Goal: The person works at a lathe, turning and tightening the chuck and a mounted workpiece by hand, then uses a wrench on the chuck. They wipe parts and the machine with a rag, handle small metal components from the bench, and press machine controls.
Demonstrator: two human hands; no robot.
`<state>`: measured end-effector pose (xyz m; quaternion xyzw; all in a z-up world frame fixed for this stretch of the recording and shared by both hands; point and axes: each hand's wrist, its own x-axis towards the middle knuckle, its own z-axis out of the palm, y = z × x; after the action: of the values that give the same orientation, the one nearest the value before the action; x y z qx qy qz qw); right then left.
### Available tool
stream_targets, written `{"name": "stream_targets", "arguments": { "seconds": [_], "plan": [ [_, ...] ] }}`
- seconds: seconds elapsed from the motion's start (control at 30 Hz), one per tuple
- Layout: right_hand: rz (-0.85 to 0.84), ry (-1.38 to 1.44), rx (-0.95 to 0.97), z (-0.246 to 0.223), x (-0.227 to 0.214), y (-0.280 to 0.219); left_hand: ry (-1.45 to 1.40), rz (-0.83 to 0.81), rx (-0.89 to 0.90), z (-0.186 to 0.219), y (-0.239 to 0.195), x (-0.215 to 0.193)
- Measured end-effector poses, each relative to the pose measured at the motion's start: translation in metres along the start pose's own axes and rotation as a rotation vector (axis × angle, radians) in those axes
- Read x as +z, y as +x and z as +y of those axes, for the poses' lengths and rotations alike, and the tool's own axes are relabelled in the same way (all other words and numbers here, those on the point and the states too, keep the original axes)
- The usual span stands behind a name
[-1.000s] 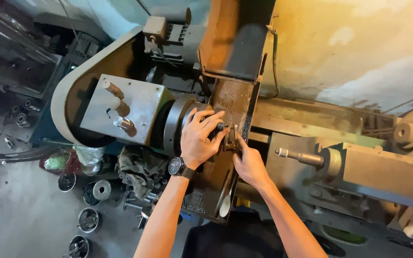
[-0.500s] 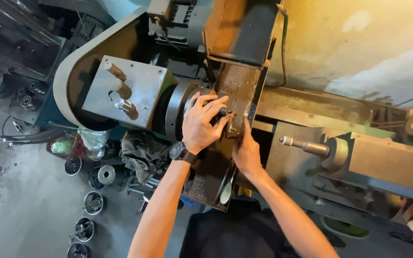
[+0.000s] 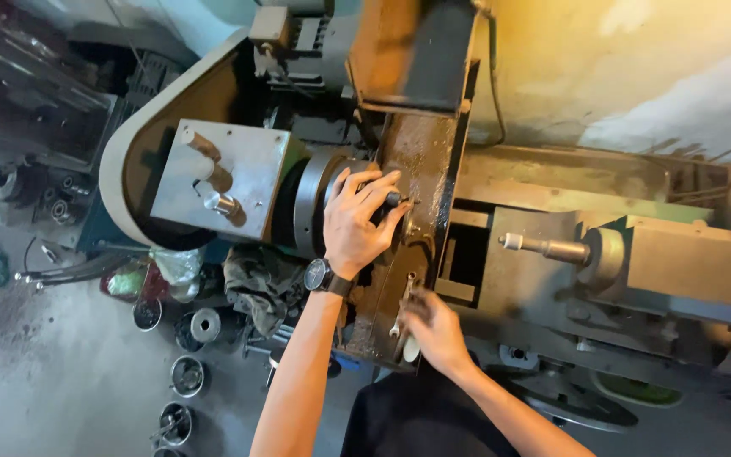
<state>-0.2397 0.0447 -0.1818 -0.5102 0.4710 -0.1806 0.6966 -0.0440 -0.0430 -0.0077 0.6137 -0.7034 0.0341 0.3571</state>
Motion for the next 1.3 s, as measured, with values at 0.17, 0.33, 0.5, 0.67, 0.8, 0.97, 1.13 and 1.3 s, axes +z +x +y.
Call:
{"name": "stream_targets", "arguments": {
  "seconds": [0.17,0.33,0.5,0.67,0.8,0.97,1.13,1.3],
  "plan": [
    [0.165,0.371,-0.282,-0.065,-0.017,0.046,0.015,0.006,-0.009,0.0,0.001,0.001],
    [0.158,0.397,-0.332,-0.073,-0.02,0.08,0.009,0.006,-0.005,0.0,0.001,0.001],
    [0.198,0.078,-0.516,-0.095,-0.028,0.071,0.011,0.003,-0.011,-0.001,0.0,0.003],
    [0.255,0.201,-0.511,-0.113,-0.044,0.096,0.006,-0.02,-0.018,0.001,0.003,0.0],
    [0.164,0.196,-0.344,-0.092,-0.048,0.132,0.006,-0.028,-0.024,0.002,0.002,-0.001],
    [0.21,0.299,-0.447,-0.089,-0.046,0.116,0.013,-0.025,-0.02,0.0,0.005,0.0],
    [0.113,0.114,-0.177,-0.044,-0.04,0.12,0.008,-0.022,-0.025,0.001,0.004,0.0],
    [0.23,0.173,-0.379,-0.061,-0.034,0.099,-0.024,-0.012,-0.038,-0.005,0.001,0.002]
  ]
}}
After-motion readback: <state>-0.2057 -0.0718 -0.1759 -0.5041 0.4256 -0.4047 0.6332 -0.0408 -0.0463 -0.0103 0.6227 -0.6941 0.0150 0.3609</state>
